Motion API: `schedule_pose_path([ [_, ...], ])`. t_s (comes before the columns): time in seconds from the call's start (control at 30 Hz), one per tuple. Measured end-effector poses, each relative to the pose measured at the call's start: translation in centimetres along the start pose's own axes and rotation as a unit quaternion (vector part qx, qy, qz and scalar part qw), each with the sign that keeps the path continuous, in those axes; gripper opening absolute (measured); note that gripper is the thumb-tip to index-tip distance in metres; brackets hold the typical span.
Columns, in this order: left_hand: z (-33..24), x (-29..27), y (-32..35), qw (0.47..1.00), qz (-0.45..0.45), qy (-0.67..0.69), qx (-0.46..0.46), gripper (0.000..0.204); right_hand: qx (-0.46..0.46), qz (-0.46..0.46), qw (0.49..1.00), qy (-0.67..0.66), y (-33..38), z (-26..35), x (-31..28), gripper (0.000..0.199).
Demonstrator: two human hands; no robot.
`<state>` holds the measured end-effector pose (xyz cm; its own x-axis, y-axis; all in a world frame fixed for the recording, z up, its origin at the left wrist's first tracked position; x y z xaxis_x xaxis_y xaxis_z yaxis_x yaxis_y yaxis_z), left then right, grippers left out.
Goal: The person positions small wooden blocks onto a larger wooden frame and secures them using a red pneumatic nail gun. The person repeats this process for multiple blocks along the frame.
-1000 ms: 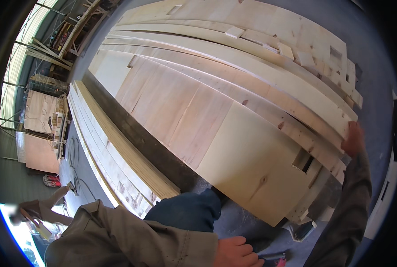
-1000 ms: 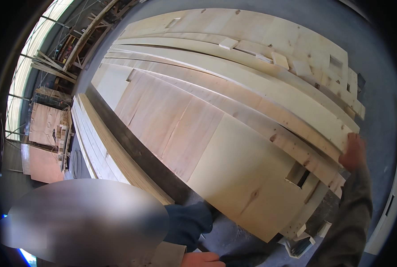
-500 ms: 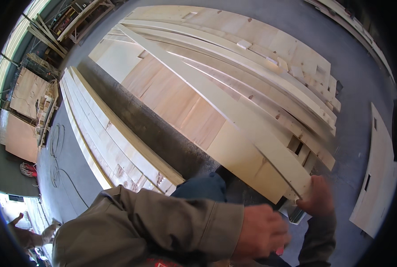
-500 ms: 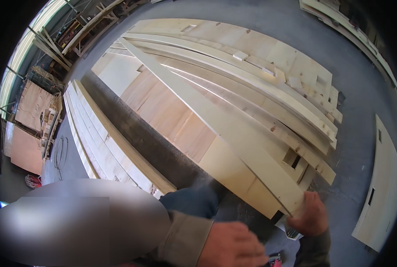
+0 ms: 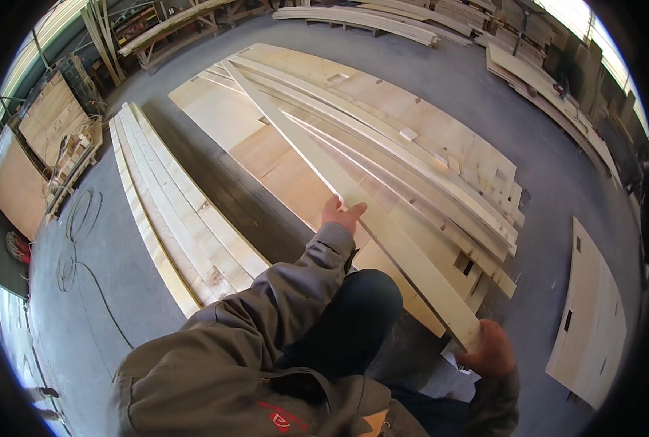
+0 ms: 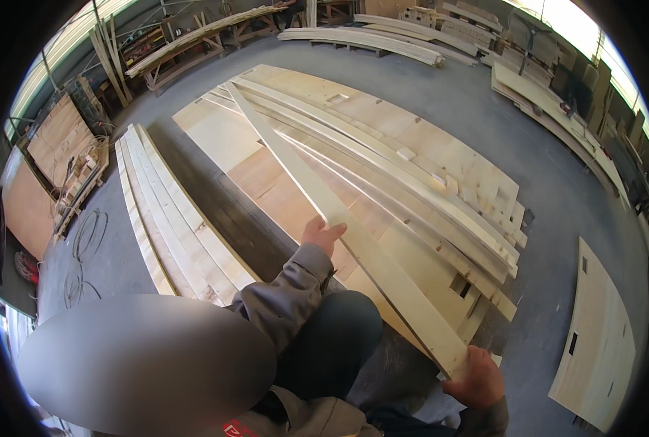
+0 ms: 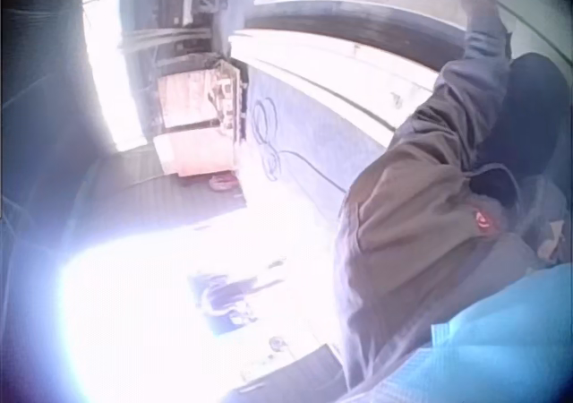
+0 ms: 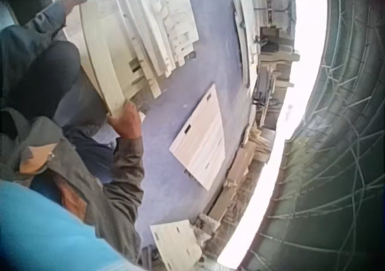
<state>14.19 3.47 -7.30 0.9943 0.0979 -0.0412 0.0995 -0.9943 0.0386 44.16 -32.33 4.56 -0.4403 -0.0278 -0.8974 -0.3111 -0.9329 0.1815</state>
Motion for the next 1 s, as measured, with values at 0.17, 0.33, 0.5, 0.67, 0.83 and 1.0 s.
schedule_pose_path([
  [0.17, 3.8, 0.6, -0.2, 0.89, 0.121, 0.327, -0.292, 0.04, 0.004, 0.009, 1.0, -0.005, 1.0, 0.9, 0.3, 0.076],
  [0.33, 5.7, 2.6, -1.8, 0.921, 0.079, 0.249, -0.287, 0.026, 0.005, 0.005, 1.0, -0.008, 1.0, 0.7, 0.4, 0.076],
  [0.5, 6.1, 3.4, -0.6, 0.92, 0.079, 0.254, -0.287, 0.022, 0.031, 0.014, 0.998, -0.053, 1.1, -1.0, 2.2, 0.072],
  [0.67, 5.2, 5.3, 2.0, 0.926, 0.109, 0.265, -0.245, 0.022, 0.018, -0.026, 0.999, -0.012, 1.2, -6.3, 3.0, 0.066],
  [0.83, 8.6, 4.6, -0.1, 0.922, 0.066, 0.272, -0.267, 0.023, -0.02, -0.051, 0.998, -0.02, -2.4, -7.4, 3.1, 0.073],
  [1.0, 11.9, 2.2, -0.9, 0.906, 0.07, 0.266, -0.321, 0.024, -0.024, -0.016, 0.999, -0.016, -4.6, -7.5, 5.5, 0.076],
])
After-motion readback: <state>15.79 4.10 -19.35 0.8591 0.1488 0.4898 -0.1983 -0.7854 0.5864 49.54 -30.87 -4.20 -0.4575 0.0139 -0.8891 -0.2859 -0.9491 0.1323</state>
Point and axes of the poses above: each hand's wrist, its own y-axis away from the middle knuckle, its own x-axis out of the palm, z = x × y, the point moved 3 cm from there along -y, towards the middle knuckle, and after that the axes turned 8 degrees about x, right-handed, at the moved point
